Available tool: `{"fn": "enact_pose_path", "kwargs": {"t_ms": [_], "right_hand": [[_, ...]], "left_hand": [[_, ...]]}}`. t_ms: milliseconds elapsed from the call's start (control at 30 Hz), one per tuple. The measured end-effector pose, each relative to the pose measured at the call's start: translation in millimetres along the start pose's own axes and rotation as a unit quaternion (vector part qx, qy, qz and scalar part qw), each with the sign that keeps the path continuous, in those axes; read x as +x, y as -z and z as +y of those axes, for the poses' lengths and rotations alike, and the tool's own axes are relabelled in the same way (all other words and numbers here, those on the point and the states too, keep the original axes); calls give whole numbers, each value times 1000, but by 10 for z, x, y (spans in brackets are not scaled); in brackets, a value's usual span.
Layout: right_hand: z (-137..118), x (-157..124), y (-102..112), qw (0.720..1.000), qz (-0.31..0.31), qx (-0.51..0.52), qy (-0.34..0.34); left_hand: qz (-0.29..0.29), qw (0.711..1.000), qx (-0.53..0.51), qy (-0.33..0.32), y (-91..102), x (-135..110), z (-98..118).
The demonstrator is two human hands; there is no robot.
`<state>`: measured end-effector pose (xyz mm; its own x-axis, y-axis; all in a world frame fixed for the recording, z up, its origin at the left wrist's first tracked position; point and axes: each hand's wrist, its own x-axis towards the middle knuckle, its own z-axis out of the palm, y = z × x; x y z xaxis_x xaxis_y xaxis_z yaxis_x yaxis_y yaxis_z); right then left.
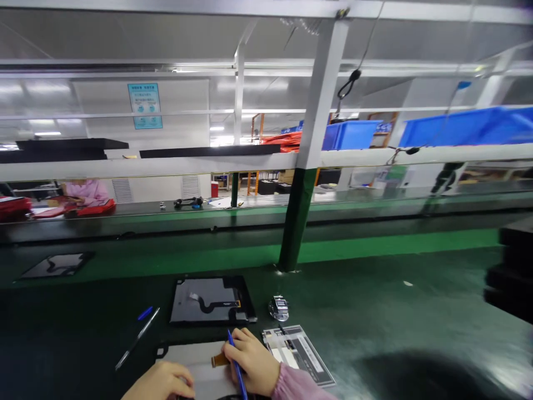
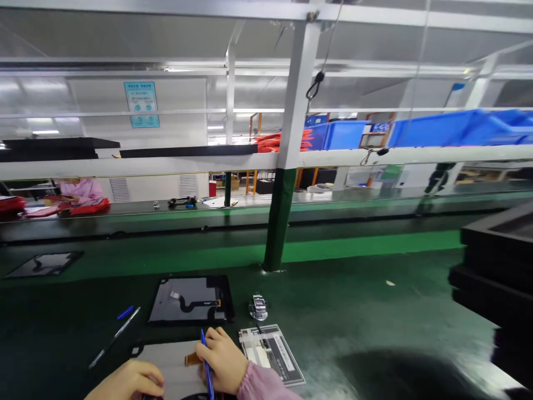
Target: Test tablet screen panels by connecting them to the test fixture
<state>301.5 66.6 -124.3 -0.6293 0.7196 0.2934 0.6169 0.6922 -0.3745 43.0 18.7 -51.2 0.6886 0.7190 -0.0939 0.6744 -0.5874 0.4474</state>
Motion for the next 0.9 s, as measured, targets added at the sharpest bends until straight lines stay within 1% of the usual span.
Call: {"fn": "enact_pose_path", "kwargs": {"t_ms": [100, 167, 200, 267, 333, 400, 467, 567, 633, 700, 733, 800, 867, 900], "right_hand": [[3, 43, -5, 998, 9, 64, 7], [3, 80, -13, 993, 18, 115, -1], [8, 95, -14, 990, 25, 141, -6], [31, 108, -7, 980, 35, 194, -18], [65, 96, 12, 969, 39, 244, -27], [96, 64, 37, 957, 37, 288, -32], [115, 25, 62, 945, 35, 322, -37], [113, -20, 75, 932, 43, 356, -52], [94, -32, 55, 916, 76, 385, -80], [65, -32, 15, 890, 117, 428, -108], [48, -31, -6, 875, 133, 451, -114], [13, -26, -37, 854, 142, 488, -111], [-21, -23, -40, 845, 137, 506, -104], [-36, -21, -31, 845, 133, 507, -105]], "left_hand": [[-8, 997, -75, -10, 82, 58, -28], [17, 987, -160, -22, 99, 146, -73], [39, 977, -208, -29, 93, 202, -92], [87, 949, -301, -44, 53, 328, -116], [108, 911, -395, -43, -19, 459, -117], [98, 877, -470, -14, -108, 575, -98], [102, 856, -507, 29, -192, 661, -64], [146, 829, -532, 93, -288, 720, 3], [167, 812, -541, 141, -338, 727, 43], [178, 814, -526, 171, -388, 729, 64], [176, 819, -516, 176, -414, 732, 66], [165, 837, -492, 176, -465, 746, 58], [148, 860, -459, 168, -500, 764, 46], [144, 871, -440, 165, -509, 771, 43]]}}
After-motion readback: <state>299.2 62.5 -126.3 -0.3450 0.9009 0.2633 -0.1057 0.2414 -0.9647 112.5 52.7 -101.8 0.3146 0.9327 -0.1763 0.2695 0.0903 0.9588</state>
